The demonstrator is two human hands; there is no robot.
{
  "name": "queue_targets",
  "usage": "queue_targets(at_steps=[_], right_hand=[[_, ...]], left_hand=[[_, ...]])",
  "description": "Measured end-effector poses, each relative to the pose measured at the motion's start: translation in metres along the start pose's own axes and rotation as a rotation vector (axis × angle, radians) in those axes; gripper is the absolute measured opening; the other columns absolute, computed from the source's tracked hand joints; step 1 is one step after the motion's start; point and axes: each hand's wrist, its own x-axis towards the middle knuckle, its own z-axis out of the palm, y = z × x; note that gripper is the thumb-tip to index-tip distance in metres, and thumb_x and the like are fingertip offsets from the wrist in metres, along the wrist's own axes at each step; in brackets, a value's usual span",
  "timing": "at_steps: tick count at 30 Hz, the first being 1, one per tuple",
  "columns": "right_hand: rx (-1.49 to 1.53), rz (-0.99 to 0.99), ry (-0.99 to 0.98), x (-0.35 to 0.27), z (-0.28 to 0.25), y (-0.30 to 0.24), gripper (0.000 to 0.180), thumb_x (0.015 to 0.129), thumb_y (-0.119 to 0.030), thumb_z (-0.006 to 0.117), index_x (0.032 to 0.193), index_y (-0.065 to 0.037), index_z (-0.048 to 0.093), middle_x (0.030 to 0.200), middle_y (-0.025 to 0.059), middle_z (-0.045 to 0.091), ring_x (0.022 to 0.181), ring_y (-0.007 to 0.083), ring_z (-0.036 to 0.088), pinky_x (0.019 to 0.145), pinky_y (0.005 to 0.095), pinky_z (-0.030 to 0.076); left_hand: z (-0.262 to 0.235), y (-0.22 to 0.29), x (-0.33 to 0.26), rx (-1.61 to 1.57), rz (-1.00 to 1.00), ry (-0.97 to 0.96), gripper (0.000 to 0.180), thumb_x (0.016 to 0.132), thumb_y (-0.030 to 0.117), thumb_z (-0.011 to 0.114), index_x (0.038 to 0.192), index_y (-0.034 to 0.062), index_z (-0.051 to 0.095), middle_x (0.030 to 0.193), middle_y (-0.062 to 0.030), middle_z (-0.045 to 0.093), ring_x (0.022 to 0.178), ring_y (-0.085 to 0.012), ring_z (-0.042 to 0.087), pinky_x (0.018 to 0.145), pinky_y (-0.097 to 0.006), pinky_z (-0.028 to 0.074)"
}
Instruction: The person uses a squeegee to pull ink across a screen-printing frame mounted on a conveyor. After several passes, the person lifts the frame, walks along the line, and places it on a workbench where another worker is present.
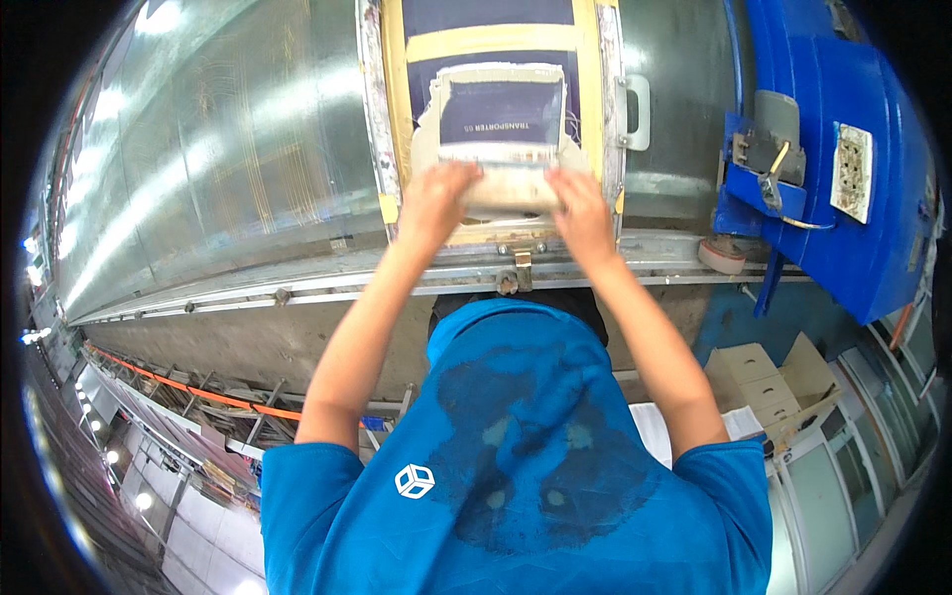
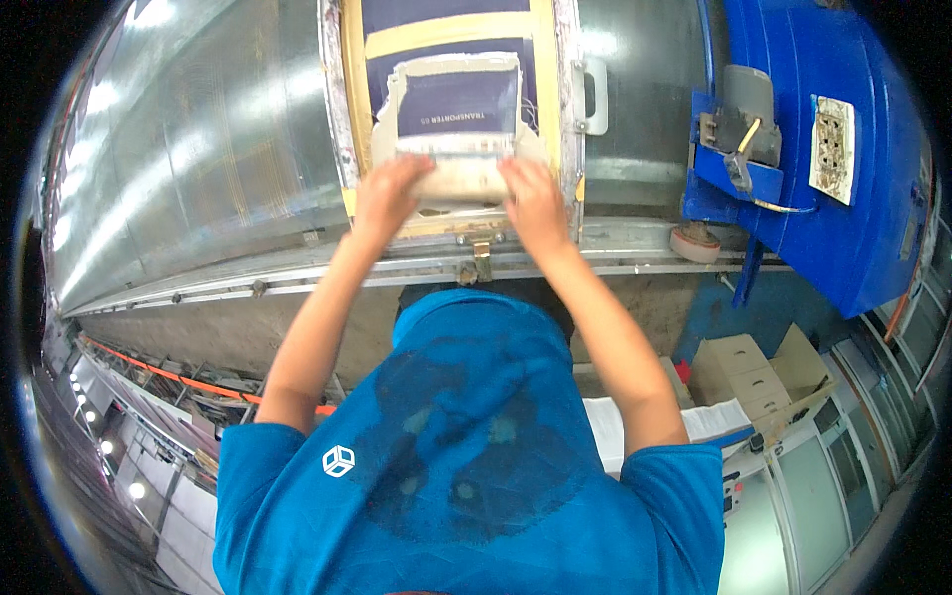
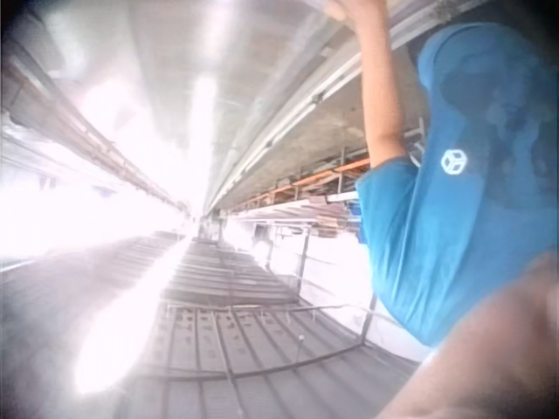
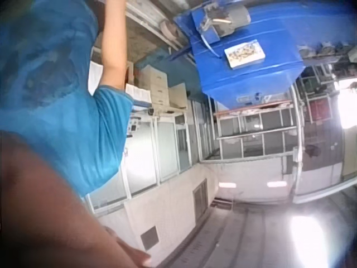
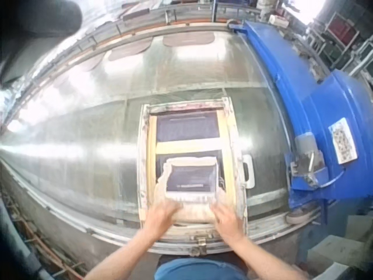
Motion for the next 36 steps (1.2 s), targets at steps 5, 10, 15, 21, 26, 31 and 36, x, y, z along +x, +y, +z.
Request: queue_targets(at_steps=[5,10,15,21,26,31,36], right_hand=[[0.036,-0.012,-0.086,-0.054,-0.012,-0.029,0.059,0.061,0.007,0.075,0.118,-0.001,0.065,0.118,0.0124,0.063,0.112,0.0328,0.059,0.097,0.0406,0.05],[0.049,-0.077,-0.189,-0.039,-0.032,-0.027,0.052,0.067,0.001,0.075,0.117,-0.004,0.065,0.115,0.0137,0.064,0.108,0.033,0.061,0.093,0.0409,0.052],[0.103,0.211,-0.578,0.033,-0.036,-0.011,0.033,0.073,-0.011,0.08,0.103,-0.002,0.071,0.092,0.0162,0.072,0.088,0.034,0.068,0.084,0.0379,0.055],[0.361,0.471,-0.985,0.09,-0.029,0.014,0.04,0.073,-0.025,0.088,0.095,0.004,0.072,0.08,0.0117,0.072,0.071,0.0162,0.069,0.069,0.03,0.057],[0.032,0.114,-0.552,0.155,-0.057,0.019,0.045,0.071,-0.04,0.082,0.088,0.0,0.073,0.076,0.0175,0.071,0.069,0.0304,0.069,0.067,0.0392,0.054],[-0.055,0.021,-0.074,0.13,-0.024,0.026,0.033,0.074,-0.011,0.074,0.107,-0.004,0.071,0.104,0.016,0.069,0.1,0.0329,0.065,0.09,0.0414,0.053],[-0.027,-0.043,-0.012,0.024,0.003,0.012,0.053,0.068,0.009,0.069,0.119,-0.004,0.066,0.117,0.0146,0.063,0.113,0.033,0.059,0.098,0.0405,0.05]], left_hand=[[-0.004,0.031,-0.065,-0.114,0.021,0.02,0.056,0.063,-0.011,0.065,0.115,0.0101,0.07,0.123,-0.0078,0.068,0.12,-0.0275,0.061,0.102,-0.041,0.05],[-0.028,0.04,-0.068,-0.233,-0.06,-0.075,0.049,0.071,-0.006,0.068,0.117,0.0087,0.069,0.119,-0.0097,0.07,0.115,-0.0309,0.063,0.098,-0.04,0.051],[-0.045,0.006,0.003,-0.307,-0.214,-0.503,0.035,0.076,0.009,0.077,0.11,0.0044,0.072,0.098,-0.0148,0.074,0.091,-0.0305,0.069,0.085,-0.037,0.053],[-0.032,-0.05,0.062,-0.56,-0.285,-0.931,0.042,0.072,0.018,0.083,0.11,0.0022,0.073,0.096,-0.0103,0.074,0.091,-0.0172,0.065,0.084,-0.033,0.05],[-0.085,-0.04,0.123,-0.282,-0.22,-0.588,0.039,0.075,0.016,0.079,0.111,0.0025,0.073,0.096,-0.0118,0.074,0.088,-0.0189,0.067,0.082,-0.033,0.052],[-0.05,-0.021,0.108,-0.047,-0.081,-0.027,0.04,0.075,0.004,0.071,0.114,0.0133,0.073,0.104,-0.0113,0.074,0.094,-0.0304,0.07,0.087,-0.037,0.055],[-0.001,-0.002,0.016,-0.019,-0.024,0.041,0.051,0.067,-0.006,0.069,0.113,0.0151,0.072,0.119,-0.0045,0.07,0.111,-0.0263,0.066,0.094,-0.036,0.053]])
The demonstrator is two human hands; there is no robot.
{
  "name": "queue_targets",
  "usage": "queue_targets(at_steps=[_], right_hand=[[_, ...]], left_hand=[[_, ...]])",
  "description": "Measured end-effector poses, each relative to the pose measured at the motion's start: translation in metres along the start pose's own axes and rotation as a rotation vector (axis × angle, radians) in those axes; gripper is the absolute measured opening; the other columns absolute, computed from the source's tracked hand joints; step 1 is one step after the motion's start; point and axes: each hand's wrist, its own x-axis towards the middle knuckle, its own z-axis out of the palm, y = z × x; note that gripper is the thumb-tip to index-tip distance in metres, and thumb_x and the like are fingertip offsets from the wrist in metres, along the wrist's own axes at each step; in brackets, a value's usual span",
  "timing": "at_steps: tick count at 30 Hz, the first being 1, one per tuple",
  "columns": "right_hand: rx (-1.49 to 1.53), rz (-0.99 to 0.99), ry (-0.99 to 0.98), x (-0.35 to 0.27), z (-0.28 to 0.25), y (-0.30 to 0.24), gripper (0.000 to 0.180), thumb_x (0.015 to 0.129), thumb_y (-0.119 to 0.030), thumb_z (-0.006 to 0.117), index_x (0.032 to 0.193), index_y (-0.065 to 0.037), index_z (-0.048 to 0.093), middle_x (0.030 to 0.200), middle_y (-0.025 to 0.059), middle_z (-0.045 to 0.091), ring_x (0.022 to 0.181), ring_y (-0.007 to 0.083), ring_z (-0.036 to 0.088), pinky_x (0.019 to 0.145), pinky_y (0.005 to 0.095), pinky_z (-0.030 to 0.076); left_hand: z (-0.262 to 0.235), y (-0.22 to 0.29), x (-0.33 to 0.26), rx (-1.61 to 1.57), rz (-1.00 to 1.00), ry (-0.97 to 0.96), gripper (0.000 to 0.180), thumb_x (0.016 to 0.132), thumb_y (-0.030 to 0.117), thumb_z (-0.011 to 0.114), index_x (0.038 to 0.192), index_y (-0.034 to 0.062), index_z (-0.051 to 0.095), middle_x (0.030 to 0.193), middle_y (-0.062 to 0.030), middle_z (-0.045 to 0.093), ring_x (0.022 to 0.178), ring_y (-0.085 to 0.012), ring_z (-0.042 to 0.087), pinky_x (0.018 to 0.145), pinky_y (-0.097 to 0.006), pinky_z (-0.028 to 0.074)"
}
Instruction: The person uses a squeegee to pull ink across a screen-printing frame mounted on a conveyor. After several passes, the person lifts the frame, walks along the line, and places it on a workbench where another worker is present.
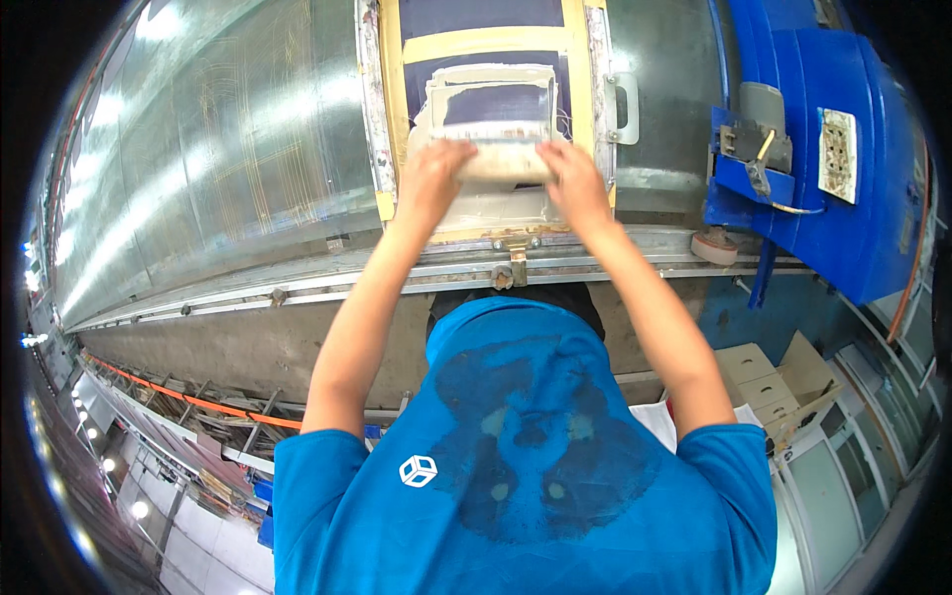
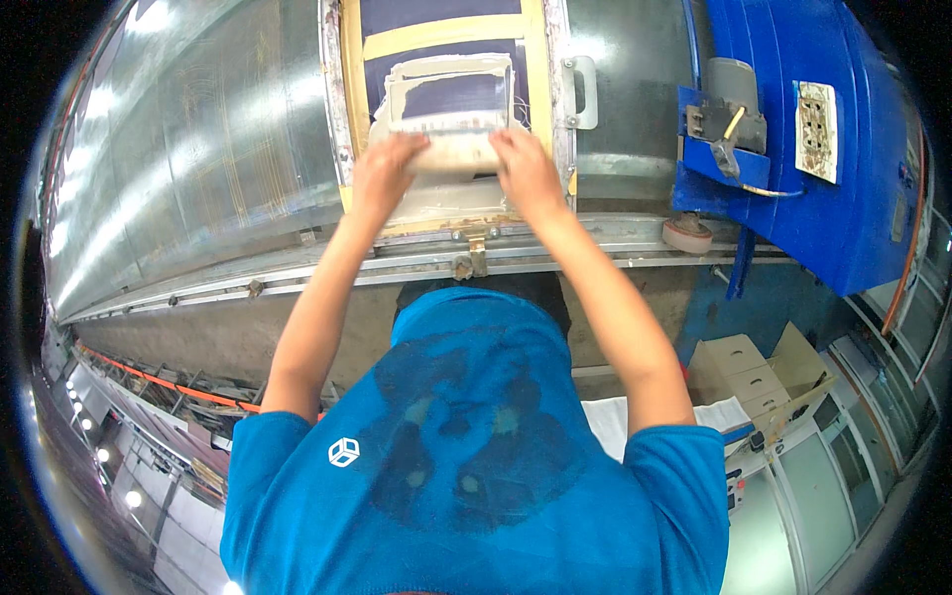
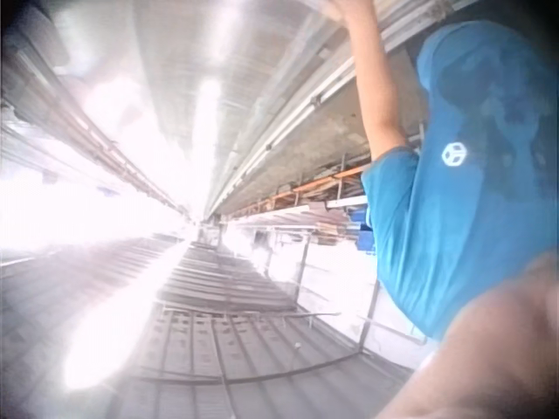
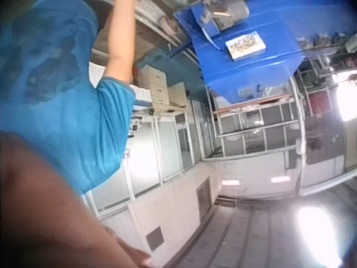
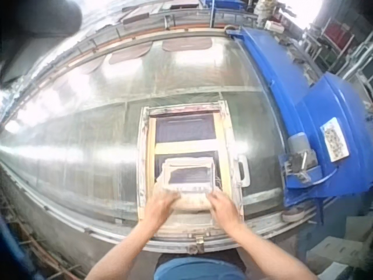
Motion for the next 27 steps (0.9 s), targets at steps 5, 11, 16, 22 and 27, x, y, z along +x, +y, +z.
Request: queue_targets(at_steps=[5,11,16,22,27], right_hand=[[0.05,0.094,-0.118,-0.046,-0.017,-0.034,0.051,0.068,0.009,0.07,0.118,-0.003,0.065,0.119,0.0131,0.062,0.115,0.0337,0.058,0.099,0.0406,0.05],[-0.002,0.001,-0.049,0.054,-0.034,0.003,0.041,0.074,-0.001,0.071,0.115,-0.004,0.068,0.115,0.0144,0.067,0.111,0.0331,0.061,0.098,0.0409,0.049],[0.036,0.058,-0.011,0.111,-0.038,0.019,0.036,0.075,-0.002,0.072,0.111,-0.005,0.07,0.111,0.0133,0.068,0.108,0.0342,0.062,0.095,0.0411,0.051],[0.064,0.041,0.022,0.086,-0.016,0.024,0.041,0.072,0.002,0.071,0.113,-0.006,0.07,0.115,0.0129,0.068,0.11,0.0339,0.062,0.097,0.041,0.051],[0.096,0.093,-0.025,-0.013,-0.014,-0.006,0.056,0.069,0.007,0.071,0.122,-0.009,0.067,0.125,0.0114,0.065,0.117,0.0317,0.059,0.103,0.039,0.048]], left_hand=[[0.003,0.012,-0.043,-0.049,0.029,-0.024,0.051,0.07,-0.003,0.071,0.117,0.0158,0.072,0.119,-0.0058,0.07,0.111,-0.026,0.066,0.093,-0.037,0.054],[-0.041,0.002,0.053,-0.094,-0.121,-0.118,0.047,0.073,0.003,0.074,0.116,0.0214,0.073,0.11,-0.0109,0.072,0.097,-0.0298,0.07,0.085,-0.038,0.056],[-0.051,-0.014,0.112,-0.015,-0.11,-0.085,0.039,0.075,0.008,0.071,0.112,0.0217,0.076,0.097,-0.0102,0.074,0.088,-0.0302,0.07,0.08,-0.039,0.055],[-0.036,-0.008,0.087,0.073,-0.092,-0.099,0.041,0.073,0.007,0.072,0.111,0.021,0.076,0.102,-0.0094,0.074,0.09,-0.0294,0.07,0.08,-0.039,0.056],[-0.018,0.011,0.004,-0.018,0.008,-0.08,0.041,0.07,-0.004,0.068,0.106,0.0138,0.075,0.109,-0.0088,0.073,0.098,-0.0279,0.07,0.087,-0.04,0.056]])
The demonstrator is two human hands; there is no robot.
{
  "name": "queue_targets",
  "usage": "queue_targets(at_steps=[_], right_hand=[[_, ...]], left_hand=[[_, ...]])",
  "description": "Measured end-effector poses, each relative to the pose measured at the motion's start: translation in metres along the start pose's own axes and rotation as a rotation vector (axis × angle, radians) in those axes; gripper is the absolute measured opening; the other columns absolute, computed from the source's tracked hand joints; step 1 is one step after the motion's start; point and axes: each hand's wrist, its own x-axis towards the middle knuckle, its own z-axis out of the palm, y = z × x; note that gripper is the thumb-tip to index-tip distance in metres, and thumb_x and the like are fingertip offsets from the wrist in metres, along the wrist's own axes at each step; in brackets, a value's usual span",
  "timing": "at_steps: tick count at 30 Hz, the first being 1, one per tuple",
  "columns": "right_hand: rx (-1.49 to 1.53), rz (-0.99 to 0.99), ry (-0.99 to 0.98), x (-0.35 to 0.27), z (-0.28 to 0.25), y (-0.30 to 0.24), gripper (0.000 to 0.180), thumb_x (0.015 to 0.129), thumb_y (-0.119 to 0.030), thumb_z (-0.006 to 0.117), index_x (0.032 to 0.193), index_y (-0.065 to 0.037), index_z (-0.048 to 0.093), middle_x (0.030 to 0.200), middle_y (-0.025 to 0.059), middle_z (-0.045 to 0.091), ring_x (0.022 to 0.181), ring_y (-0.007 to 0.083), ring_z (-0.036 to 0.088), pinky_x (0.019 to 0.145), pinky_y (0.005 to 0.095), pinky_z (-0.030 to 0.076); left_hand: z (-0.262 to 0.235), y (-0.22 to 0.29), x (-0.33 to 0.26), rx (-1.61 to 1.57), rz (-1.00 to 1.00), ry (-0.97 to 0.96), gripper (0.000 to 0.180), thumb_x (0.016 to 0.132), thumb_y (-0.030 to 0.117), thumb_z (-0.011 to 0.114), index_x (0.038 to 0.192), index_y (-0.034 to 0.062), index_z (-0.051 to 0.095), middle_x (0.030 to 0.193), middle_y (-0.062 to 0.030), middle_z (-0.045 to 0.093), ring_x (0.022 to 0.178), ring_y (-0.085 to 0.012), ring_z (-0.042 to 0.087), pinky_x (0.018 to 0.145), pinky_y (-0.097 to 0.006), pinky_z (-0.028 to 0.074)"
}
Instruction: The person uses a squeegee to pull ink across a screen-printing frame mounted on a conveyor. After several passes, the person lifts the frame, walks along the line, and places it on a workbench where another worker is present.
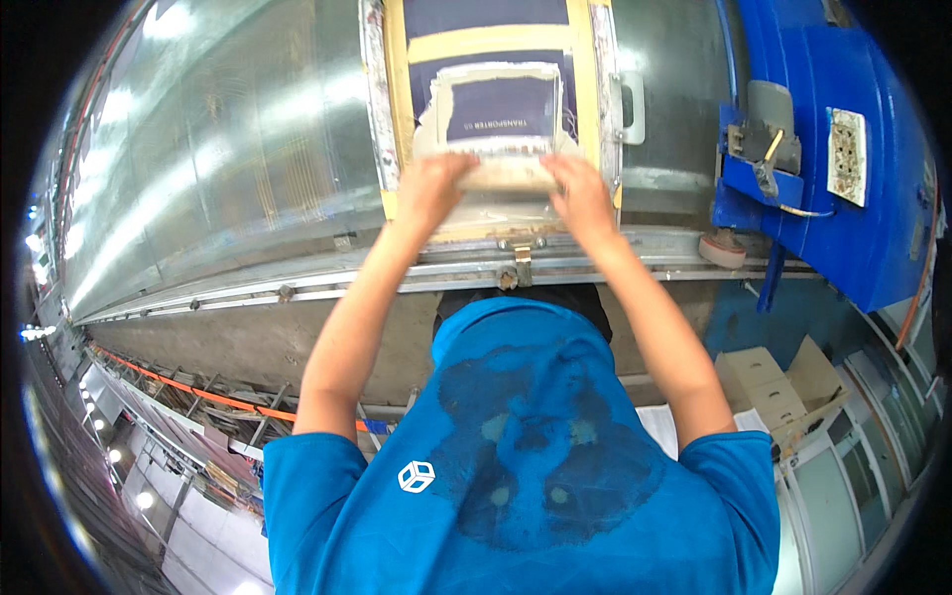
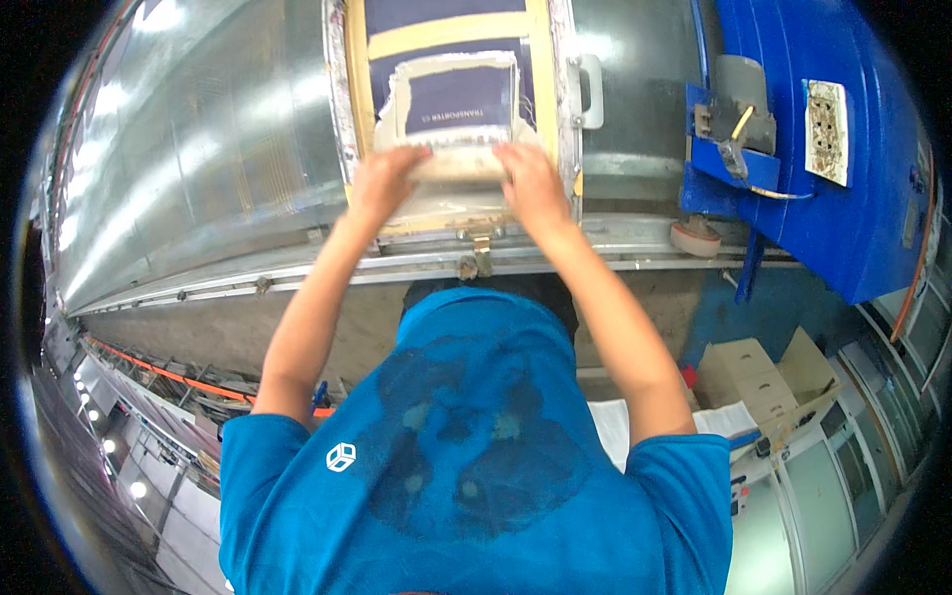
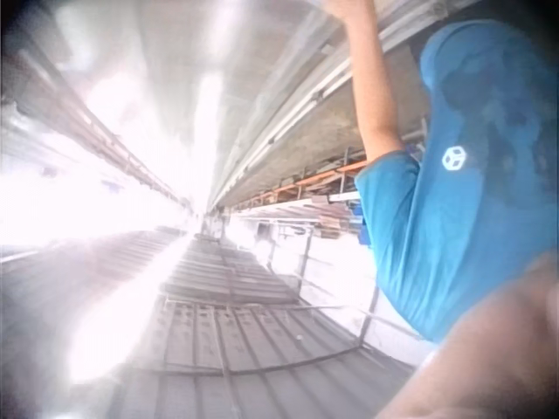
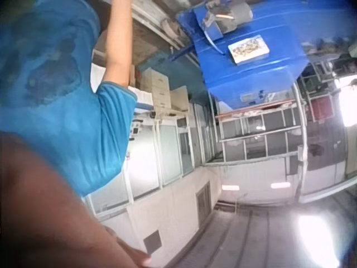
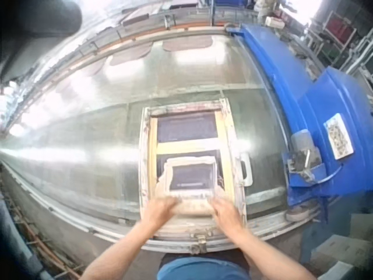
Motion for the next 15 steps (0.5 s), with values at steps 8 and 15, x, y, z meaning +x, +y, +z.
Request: queue_targets(at_steps=[8,15], right_hand=[[0.343,0.278,-0.06,0.009,-0.068,-0.01,0.053,0.079,-0.022,0.084,0.124,-0.003,0.065,0.127,0.0114,0.061,0.121,0.021,0.056,0.099,0.0342,0.047],[0.224,0.36,0.377,0.096,-0.051,0.104,0.037,0.092,-0.03,0.067,0.124,-0.012,0.065,0.079,0.0116,0.064,0.073,0.0247,0.062,0.072,0.0379,0.05]], left_hand=[[-0.012,0.029,-0.049,-0.049,0.048,0.021,0.048,0.066,-0.008,0.066,0.11,0.0078,0.07,0.114,-0.0084,0.07,0.108,-0.0286,0.066,0.092,-0.039,0.053],[0.006,0.039,-0.067,0.057,0.013,0.099,0.047,0.068,-0.007,0.065,0.112,0.0096,0.069,0.119,-0.0044,0.068,0.114,-0.0275,0.062,0.094,-0.039,0.052]])
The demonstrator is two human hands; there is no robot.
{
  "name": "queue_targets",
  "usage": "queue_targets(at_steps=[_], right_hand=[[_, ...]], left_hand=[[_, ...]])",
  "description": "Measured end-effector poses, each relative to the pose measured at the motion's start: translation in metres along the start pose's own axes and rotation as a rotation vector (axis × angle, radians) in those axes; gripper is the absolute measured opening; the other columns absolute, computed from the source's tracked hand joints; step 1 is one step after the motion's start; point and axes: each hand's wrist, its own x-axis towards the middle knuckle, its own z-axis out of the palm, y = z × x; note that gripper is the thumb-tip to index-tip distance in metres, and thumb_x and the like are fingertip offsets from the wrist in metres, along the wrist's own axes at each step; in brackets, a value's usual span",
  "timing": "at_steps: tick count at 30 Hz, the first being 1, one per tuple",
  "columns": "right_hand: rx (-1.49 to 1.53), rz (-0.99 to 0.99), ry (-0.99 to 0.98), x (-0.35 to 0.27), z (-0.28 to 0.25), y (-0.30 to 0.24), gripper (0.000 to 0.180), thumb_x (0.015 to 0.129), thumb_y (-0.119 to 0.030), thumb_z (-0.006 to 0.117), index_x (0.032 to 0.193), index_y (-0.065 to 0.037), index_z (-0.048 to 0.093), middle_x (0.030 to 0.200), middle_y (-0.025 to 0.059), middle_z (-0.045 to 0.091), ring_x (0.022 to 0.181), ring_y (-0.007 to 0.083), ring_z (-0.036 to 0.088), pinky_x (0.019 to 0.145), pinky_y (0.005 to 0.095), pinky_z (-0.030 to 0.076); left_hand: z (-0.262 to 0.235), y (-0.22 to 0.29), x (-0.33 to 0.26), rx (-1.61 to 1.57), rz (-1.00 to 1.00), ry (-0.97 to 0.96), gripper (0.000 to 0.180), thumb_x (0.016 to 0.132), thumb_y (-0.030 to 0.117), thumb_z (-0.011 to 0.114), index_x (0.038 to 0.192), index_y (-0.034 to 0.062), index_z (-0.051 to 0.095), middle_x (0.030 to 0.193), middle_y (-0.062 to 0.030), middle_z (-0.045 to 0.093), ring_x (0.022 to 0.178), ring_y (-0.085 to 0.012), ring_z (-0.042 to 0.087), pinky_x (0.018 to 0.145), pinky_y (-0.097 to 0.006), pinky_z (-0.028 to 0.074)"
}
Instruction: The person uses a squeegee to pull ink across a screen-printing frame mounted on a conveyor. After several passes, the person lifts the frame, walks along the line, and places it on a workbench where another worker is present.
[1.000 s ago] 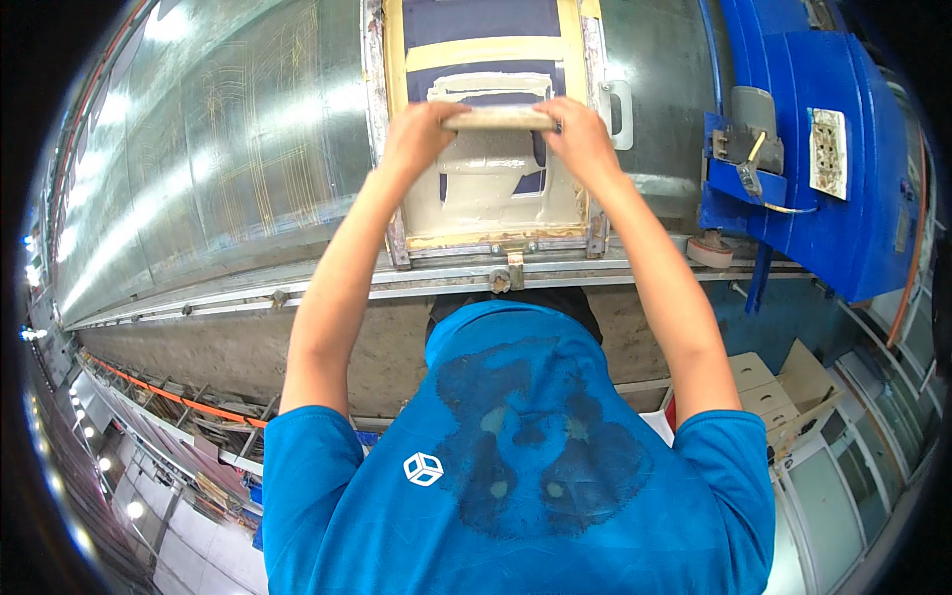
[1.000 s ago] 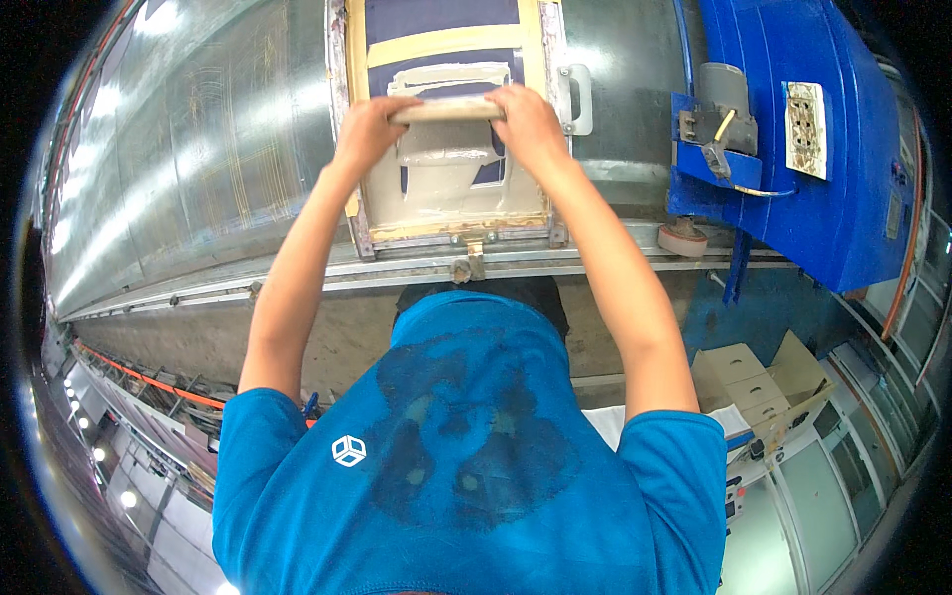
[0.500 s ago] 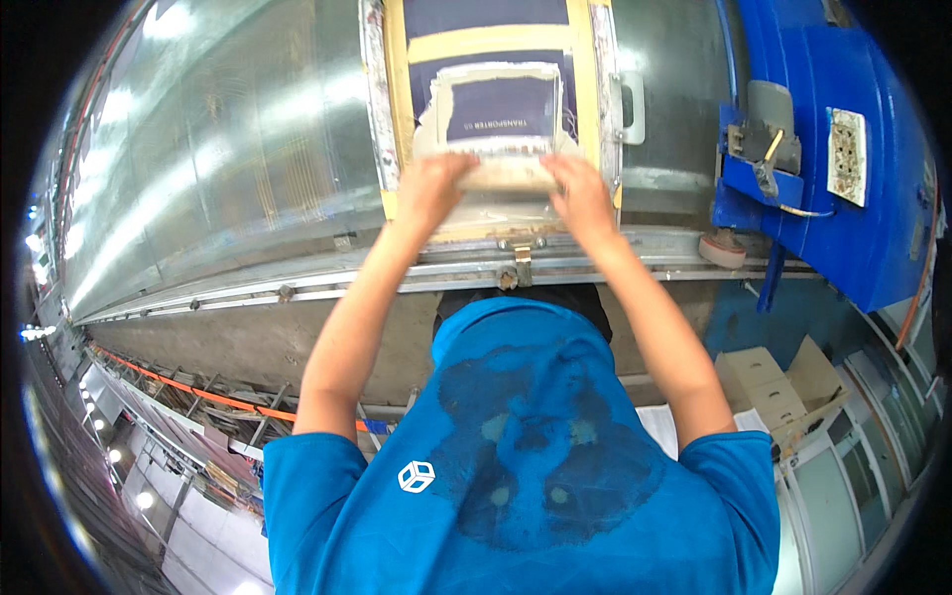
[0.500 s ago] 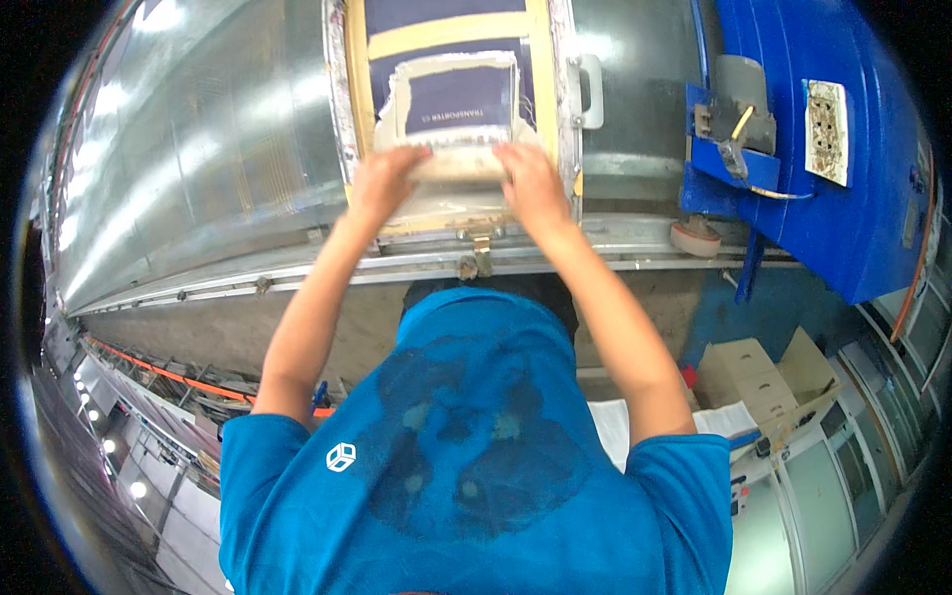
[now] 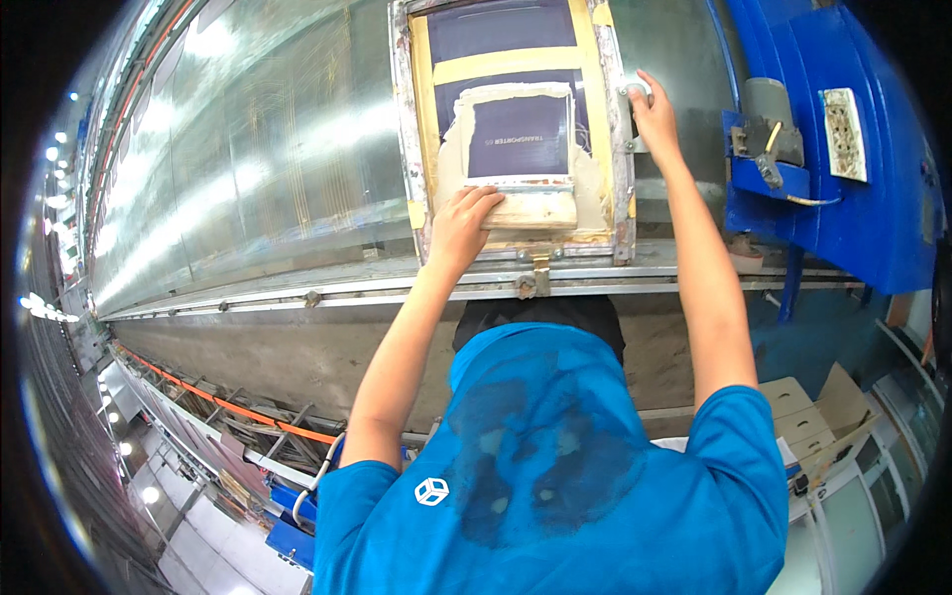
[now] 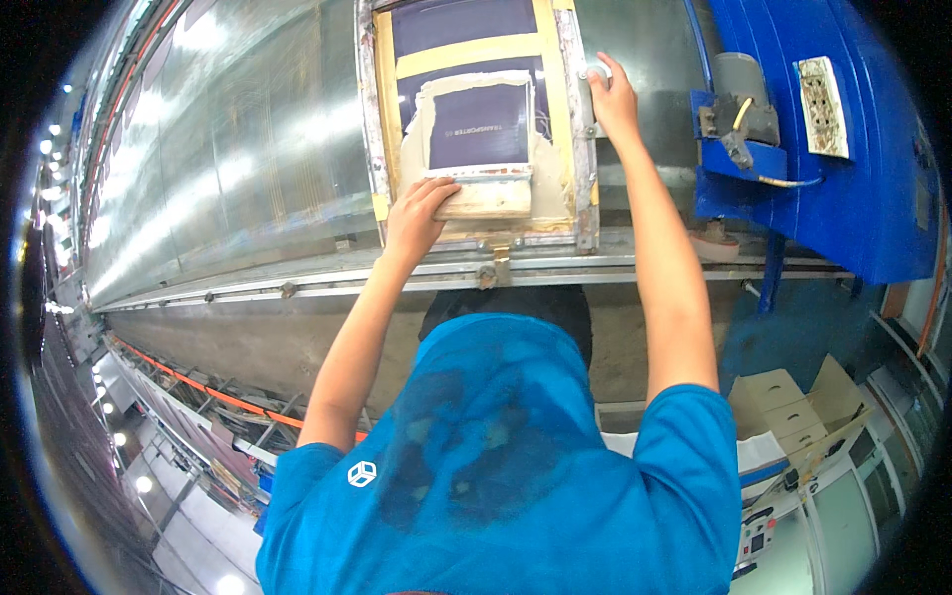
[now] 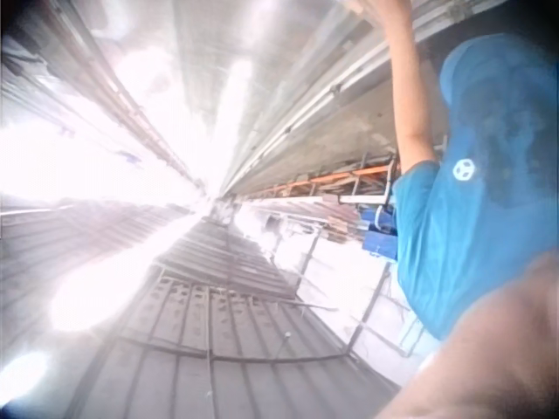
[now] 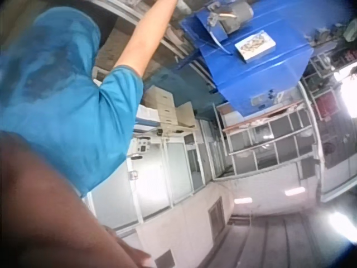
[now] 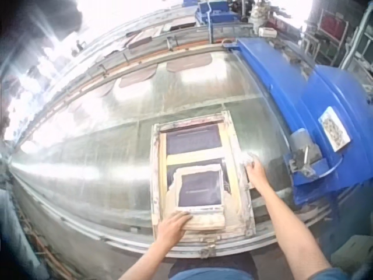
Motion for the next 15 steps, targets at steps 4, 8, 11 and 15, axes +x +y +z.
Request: queue_targets(at_steps=[4,8,11,15], right_hand=[[-0.054,-0.119,0.169,-0.003,0.017,-0.034,0.025,0.094,-0.027,0.064,0.114,-0.015,0.07,0.075,0.0119,0.066,0.067,0.0244,0.062,0.065,0.0379,0.049],[-0.04,-0.146,0.243,-0.024,-0.003,-0.052,0.02,0.095,-0.026,0.063,0.109,-0.015,0.071,0.074,0.011,0.068,0.064,0.0248,0.062,0.062,0.0385,0.049],[-0.006,-0.089,0.187,-0.042,0.001,-0.076,0.021,0.096,-0.023,0.059,0.114,-0.015,0.067,0.074,0.0105,0.067,0.062,0.0224,0.061,0.061,0.0397,0.048],[0.279,-0.075,0.093,-0.017,0.034,-0.035,0.023,0.098,-0.015,0.056,0.116,-0.006,0.066,0.104,0.0171,0.071,0.094,0.0233,0.069,0.085,0.0362,0.052]], left_hand=[[-0.002,-0.005,-0.017,-0.025,-0.012,0.054,0.051,0.067,-0.007,0.064,0.115,0.0107,0.067,0.122,-0.0051,0.067,0.115,-0.0282,0.061,0.096,-0.039,0.051],[0.001,0.01,-0.024,-0.064,-0.057,0.049,0.058,0.066,-0.011,0.06,0.12,0.0102,0.065,0.125,-0.0068,0.065,0.117,-0.029,0.06,0.099,-0.04,0.05],[-0.019,0.007,-0.032,-0.057,-0.121,0.021,0.066,0.066,-0.014,0.056,0.127,0.0098,0.064,0.128,-0.0117,0.063,0.121,-0.032,0.058,0.104,-0.042,0.046],[0.03,-0.012,-0.014,-0.002,-0.264,-0.002,0.069,0.066,-0.019,0.05,0.127,0.0099,0.066,0.125,-0.0117,0.067,0.122,-0.0291,0.06,0.104,-0.04,0.046]])
